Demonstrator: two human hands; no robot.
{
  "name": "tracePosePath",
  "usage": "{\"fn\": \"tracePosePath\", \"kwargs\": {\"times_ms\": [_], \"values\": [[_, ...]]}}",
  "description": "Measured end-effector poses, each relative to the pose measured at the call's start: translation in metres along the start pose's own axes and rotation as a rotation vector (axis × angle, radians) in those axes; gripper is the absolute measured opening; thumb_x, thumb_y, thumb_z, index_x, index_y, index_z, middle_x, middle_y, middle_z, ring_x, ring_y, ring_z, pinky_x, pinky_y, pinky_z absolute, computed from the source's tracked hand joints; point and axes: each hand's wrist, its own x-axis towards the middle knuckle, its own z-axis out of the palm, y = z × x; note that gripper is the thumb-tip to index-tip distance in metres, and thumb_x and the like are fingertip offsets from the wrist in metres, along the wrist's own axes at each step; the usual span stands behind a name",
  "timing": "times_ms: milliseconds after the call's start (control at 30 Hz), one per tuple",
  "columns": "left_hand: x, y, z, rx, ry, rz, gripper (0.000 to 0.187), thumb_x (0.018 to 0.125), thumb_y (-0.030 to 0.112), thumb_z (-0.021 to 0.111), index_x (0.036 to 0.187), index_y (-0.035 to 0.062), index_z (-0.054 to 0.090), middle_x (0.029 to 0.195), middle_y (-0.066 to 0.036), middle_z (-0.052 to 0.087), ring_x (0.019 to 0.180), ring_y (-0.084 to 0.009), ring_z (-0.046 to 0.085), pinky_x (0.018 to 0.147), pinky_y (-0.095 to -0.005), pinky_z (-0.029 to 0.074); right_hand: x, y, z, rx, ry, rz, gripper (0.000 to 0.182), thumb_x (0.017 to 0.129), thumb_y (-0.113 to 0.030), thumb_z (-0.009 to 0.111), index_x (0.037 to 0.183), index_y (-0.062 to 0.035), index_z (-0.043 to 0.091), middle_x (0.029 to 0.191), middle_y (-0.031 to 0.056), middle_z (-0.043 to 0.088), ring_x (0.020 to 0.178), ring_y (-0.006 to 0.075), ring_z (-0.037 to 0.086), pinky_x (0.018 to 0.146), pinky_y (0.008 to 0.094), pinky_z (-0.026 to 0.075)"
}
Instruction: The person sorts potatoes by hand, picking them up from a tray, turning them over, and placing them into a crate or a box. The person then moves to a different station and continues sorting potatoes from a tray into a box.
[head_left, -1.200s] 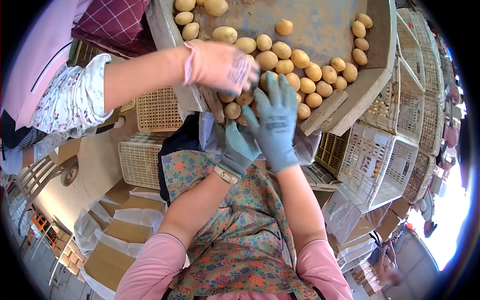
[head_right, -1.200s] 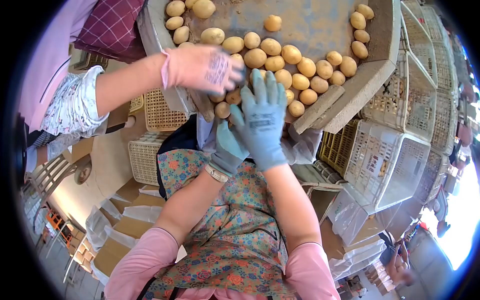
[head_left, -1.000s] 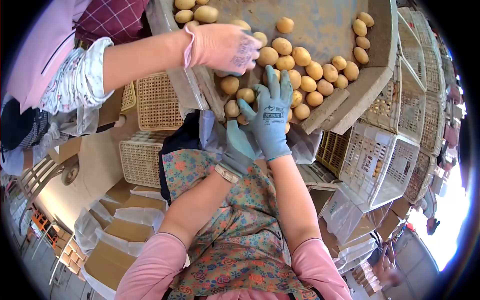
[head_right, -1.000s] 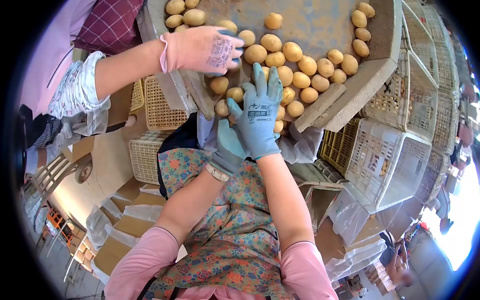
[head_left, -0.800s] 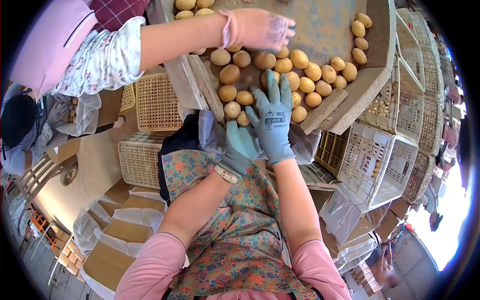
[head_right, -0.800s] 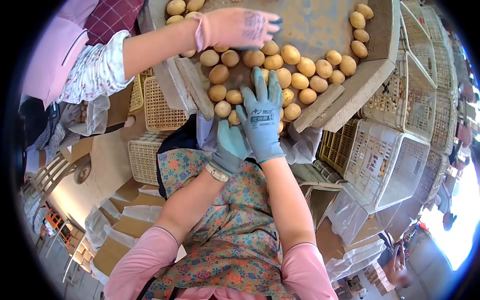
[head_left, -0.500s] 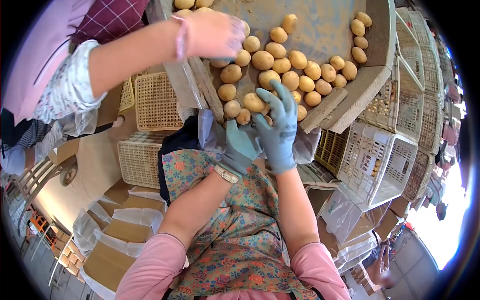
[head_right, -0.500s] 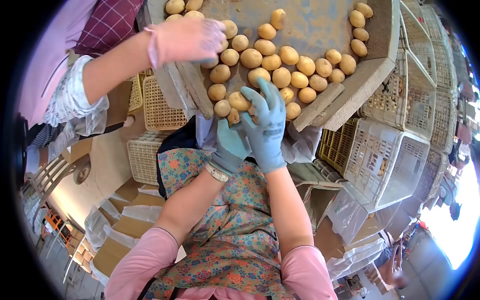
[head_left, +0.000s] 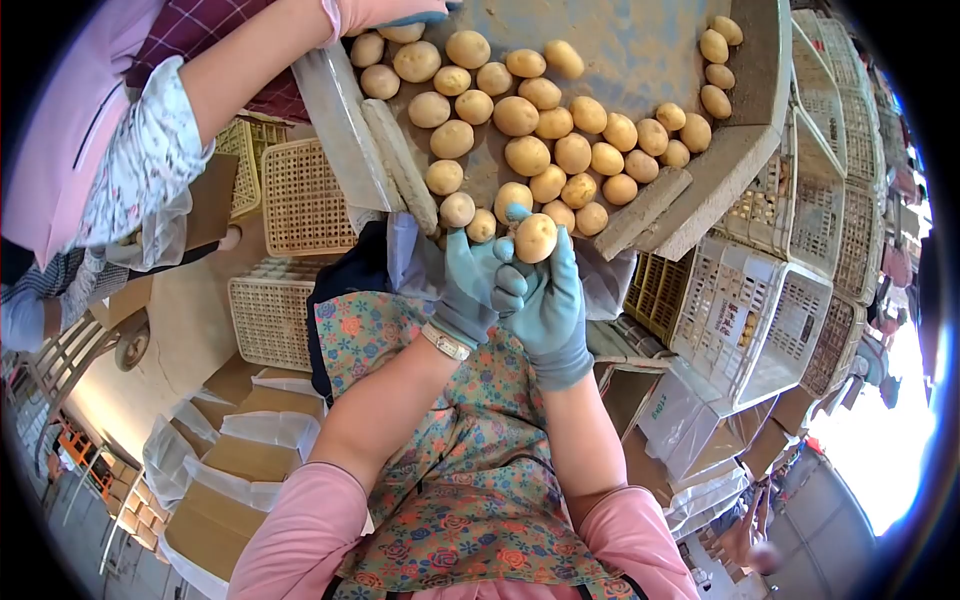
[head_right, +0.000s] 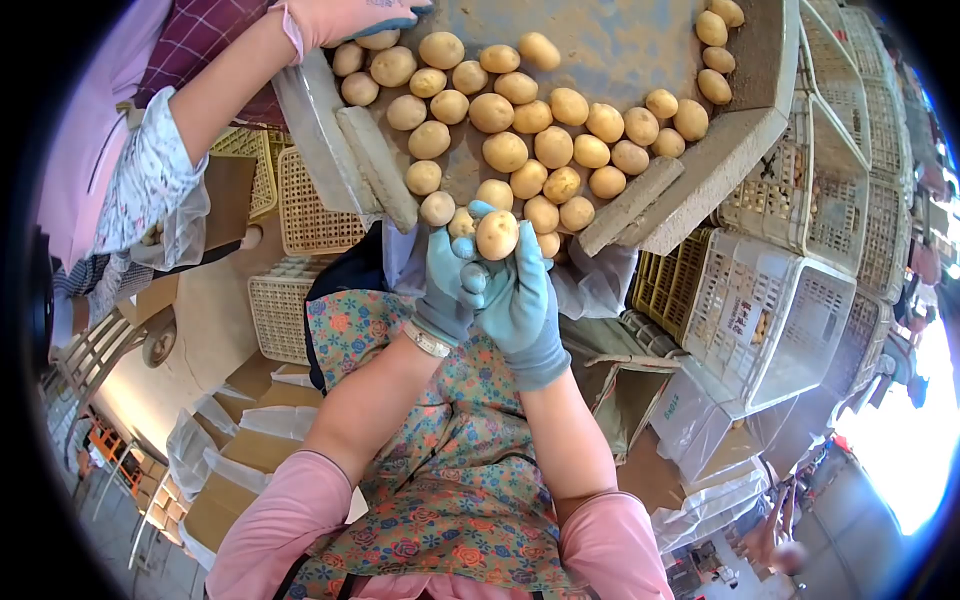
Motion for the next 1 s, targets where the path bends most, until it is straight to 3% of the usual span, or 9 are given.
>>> {"fn": "tracePosePath", "kwargs": {"times_ms": [67, 167, 367, 467, 567, 667, 800, 867, 1000], "values": [[0.000, 0.003, 0.012, -0.067, -0.162, -0.161, 0.109, 0.087, 0.093, 0.029, 0.144, 0.0023, 0.047, 0.128, -0.024, 0.061, 0.093, -0.0503, 0.059, 0.068, -0.0550, 0.049, -0.001, -0.001, 0.001, 0.039, -0.017, 0.030, 0.057, 0.111, -0.050, 0.043, 0.150, -0.0093, 0.048, 0.113, 0.0110, 0.066, 0.072, 0.0118, 0.057, 0.061, 0.0261, 0.048], [0.002, 0.004, 0.008, -0.061, -0.176, -0.156, 0.116, 0.084, 0.095, 0.029, 0.153, 0.0024, 0.034, 0.123, -0.023, 0.062, 0.071, -0.0330, 0.042, 0.061, -0.0497, 0.040, 0.000, -0.002, 0.003, 0.150, 0.021, 0.074, 0.056, 0.112, -0.050, 0.042, 0.148, -0.0076, 0.049, 0.104, 0.0069, 0.063, 0.072, 0.0113, 0.056, 0.060, 0.0248, 0.044], [0.004, -0.010, 0.029, -0.010, 0.005, -0.123, 0.107, 0.086, 0.093, 0.032, 0.145, 0.0042, 0.038, 0.121, -0.018, 0.063, 0.075, -0.0309, 0.051, 0.058, -0.0462, 0.042, -0.003, -0.006, -0.002, 0.352, -0.227, 0.108, 0.045, 0.107, -0.036, 0.051, 0.145, -0.0129, 0.055, 0.114, 0.0125, 0.065, 0.082, 0.0185, 0.062, 0.068, 0.0308, 0.051], [0.000, -0.018, 0.036, 0.390, 0.231, 0.141, 0.075, 0.100, 0.072, 0.033, 0.133, 0.0067, 0.050, 0.122, -0.014, 0.065, 0.103, -0.0264, 0.063, 0.084, -0.0413, 0.052, -0.008, -0.006, -0.007, 0.122, -0.239, -0.109, 0.053, 0.096, -0.016, 0.062, 0.148, -0.0126, 0.052, 0.147, 0.0176, 0.056, 0.126, 0.0322, 0.061, 0.103, 0.0460, 0.053], [-0.002, -0.018, 0.031, 0.660, 0.330, 0.251, 0.056, 0.107, 0.056, 0.034, 0.125, 0.0080, 0.058, 0.125, -0.011, 0.066, 0.118, -0.0226, 0.063, 0.101, -0.0382, 0.053, -0.013, -0.007, -0.008, -1.289, -0.091, -0.649, 0.069, 0.089, 0.001, 0.066, 0.154, -0.0037, 0.044, 0.151, 0.0133, 0.052, 0.135, 0.0254, 0.056, 0.113, 0.0416, 0.047], [0.001, -0.012, 0.027, 0.838, 0.299, 0.107, 0.037, 0.107, 0.040, 0.045, 0.126, 0.0096, 0.052, 0.125, -0.010, 0.061, 0.124, -0.0241, 0.058, 0.109, -0.0425, 0.047, -0.015, -0.006, 0.011, -0.660, 0.105, -0.359, 0.073, 0.087, 0.006, 0.067, 0.155, -0.0010, 0.043, 0.150, 0.0113, 0.053, 0.136, 0.0216, 0.055, 0.114, 0.0367, 0.046], [0.002, -0.014, 0.032, 1.162, 0.282, 0.173, 0.042, 0.108, 0.043, 0.042, 0.131, 0.0094, 0.052, 0.132, -0.011, 0.060, 0.129, -0.0246, 0.056, 0.112, -0.0432, 0.045, -0.016, -0.011, 0.019, -0.702, 0.156, -0.323, 0.072, 0.086, 0.008, 0.068, 0.154, -0.0018, 0.044, 0.149, 0.0106, 0.053, 0.133, 0.0192, 0.056, 0.112, 0.0335, 0.047], [0.005, -0.019, 0.051, 0.411, 0.061, 0.071, 0.050, 0.109, 0.047, 0.038, 0.141, 0.0095, 0.047, 0.141, -0.013, 0.057, 0.136, -0.0266, 0.052, 0.116, -0.0449, 0.041, -0.015, -0.014, 0.020, -0.751, 0.183, -0.271, 0.069, 0.089, 0.006, 0.068, 0.154, -0.0019, 0.046, 0.149, 0.0099, 0.053, 0.131, 0.0175, 0.056, 0.111, 0.0321, 0.046], [0.000, -0.013, 0.041, 0.466, 0.067, 0.048, 0.058, 0.109, 0.050, 0.036, 0.148, 0.0075, 0.040, 0.147, -0.014, 0.053, 0.139, -0.0287, 0.049, 0.118, -0.0466, 0.039, -0.017, -0.017, 0.020, -0.756, 0.218, -0.187, 0.063, 0.091, 0.005, 0.068, 0.151, -0.0021, 0.049, 0.148, 0.0103, 0.053, 0.129, 0.0160, 0.056, 0.108, 0.0305, 0.048]]}}
